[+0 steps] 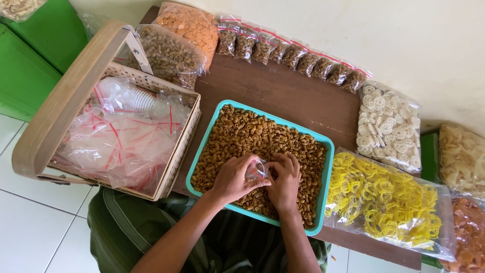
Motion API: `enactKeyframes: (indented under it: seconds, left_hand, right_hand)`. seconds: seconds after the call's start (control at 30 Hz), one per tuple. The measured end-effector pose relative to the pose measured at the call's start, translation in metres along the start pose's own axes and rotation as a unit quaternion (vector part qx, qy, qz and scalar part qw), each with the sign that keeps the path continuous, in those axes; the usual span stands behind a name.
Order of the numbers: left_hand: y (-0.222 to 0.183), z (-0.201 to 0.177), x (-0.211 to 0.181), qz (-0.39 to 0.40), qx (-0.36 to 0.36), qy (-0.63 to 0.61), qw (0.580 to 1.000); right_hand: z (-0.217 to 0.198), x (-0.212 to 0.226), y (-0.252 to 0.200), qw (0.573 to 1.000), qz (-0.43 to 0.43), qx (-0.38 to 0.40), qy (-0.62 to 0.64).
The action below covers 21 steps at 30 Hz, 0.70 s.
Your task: Manually portioning small fried snacks from a large tray into individual plastic bags and organizing them into rows.
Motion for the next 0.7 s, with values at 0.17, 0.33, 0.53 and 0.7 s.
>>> enactKeyframes:
  seconds: [0.17, 0.33, 0.53, 0.7]
  left_hand:
    - [-0.001, 0.005, 0.006, 0.001, -0.003, 0.001, 1.000]
    - [-0.003, 0.010, 0.016, -0.004, -0.001, -0.001, 1.000]
    - [-0.008, 0.012, 0.022, -0.008, -0.001, -0.014, 1.000]
    - [-0.010, 0.010, 0.020, -0.016, -0.002, -0.020, 1.000]
  right_hand:
    - [-0.019, -0.007, 0.007, 0.979, 0.013, -0.178, 0.102]
    - [-0.016, 0.020, 0.013, 0.973, -0.028, -0.043, 0.224]
    - [0.010, -0.015, 0.043, 0.998, 0.007, 0.066, 0.013]
    - [0.024, -0.026, 0.024, 0.997, 0.022, 0.062, 0.027]
Point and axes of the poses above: each hand's wrist, its own y-axis towards the middle knuckle, its own z-axis out of the palm, x = y × z, the point moved 6 cm from there along y, towards the middle knuckle, and after that the axes turned 11 degrees about -x, right-handed, at the moved point
